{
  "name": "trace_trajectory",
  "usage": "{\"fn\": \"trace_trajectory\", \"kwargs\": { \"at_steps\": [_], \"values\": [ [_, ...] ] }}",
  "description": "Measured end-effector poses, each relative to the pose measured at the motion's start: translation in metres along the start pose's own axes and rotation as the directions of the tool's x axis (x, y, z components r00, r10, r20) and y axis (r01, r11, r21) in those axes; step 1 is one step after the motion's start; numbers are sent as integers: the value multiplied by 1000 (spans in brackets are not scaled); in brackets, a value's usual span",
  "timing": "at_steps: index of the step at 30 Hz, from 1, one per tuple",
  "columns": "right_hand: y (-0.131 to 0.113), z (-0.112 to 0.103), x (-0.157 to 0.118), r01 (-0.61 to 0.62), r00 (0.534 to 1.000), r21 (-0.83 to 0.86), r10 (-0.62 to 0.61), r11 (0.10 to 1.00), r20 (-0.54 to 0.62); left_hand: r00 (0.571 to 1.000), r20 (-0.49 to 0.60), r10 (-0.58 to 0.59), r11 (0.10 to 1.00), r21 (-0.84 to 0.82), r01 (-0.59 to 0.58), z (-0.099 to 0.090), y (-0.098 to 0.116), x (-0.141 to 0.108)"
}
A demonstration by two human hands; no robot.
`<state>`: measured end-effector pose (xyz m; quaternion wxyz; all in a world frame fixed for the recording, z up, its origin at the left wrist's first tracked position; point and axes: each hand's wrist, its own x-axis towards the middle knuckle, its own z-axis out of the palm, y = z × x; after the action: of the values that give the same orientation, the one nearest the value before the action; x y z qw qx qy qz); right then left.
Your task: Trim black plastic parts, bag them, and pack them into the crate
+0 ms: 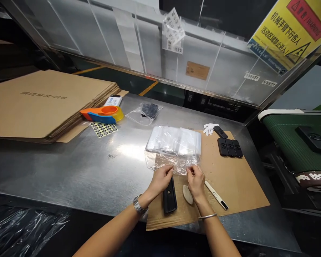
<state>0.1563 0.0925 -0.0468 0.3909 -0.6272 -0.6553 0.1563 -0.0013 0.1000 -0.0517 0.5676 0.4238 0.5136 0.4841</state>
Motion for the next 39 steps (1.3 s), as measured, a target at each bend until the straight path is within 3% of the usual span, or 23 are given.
{"fn": "trace_trajectory", "kwargs": {
  "at_steps": [3, 7, 12, 16, 21, 25, 29, 32, 35, 39],
  "values": [
    [2, 5, 4, 5, 999, 32, -7, 999, 49, 992, 78, 100, 989, 105, -108, -5, 4, -8],
    [6, 15, 8, -32, 999, 51, 31, 998, 20, 972, 178, 154, 970, 159, -183, 15, -2, 7],
    [16, 25, 19, -137, 982, 48, 142, 989, -122, 968, 201, 149, 969, 163, -184, 40, -12, 39],
    [17, 25, 24, -208, 956, 99, 224, 973, -189, 978, 186, 99, 985, 117, -123, 43, -18, 56],
    [5, 26, 12, -221, 971, 231, 236, 948, -40, 996, 91, 13, 1000, 8, -14, 38, -22, 76],
    [-7, 20, -4, -231, 973, 348, 218, 909, 77, 997, 64, -50, 991, -122, 57, 48, -15, 85],
    [-12, 5, -12, -249, 969, 393, 227, 885, 101, 997, 41, -60, 973, -222, 68, 57, -8, 75],
    [-15, -5, -14, -259, 966, 395, 238, 882, 101, 996, 49, -75, 977, -199, 84, 45, -7, 54],
    [-22, -9, -17, -270, 963, 372, 240, 888, 125, 976, 189, -113, 987, -90, 132, 20, -1, 30],
    [-35, -6, -23, -254, 954, 324, 180, 912, 241, 910, 388, -146, 988, 14, 153, -7, 14, 4]
  ]
}}
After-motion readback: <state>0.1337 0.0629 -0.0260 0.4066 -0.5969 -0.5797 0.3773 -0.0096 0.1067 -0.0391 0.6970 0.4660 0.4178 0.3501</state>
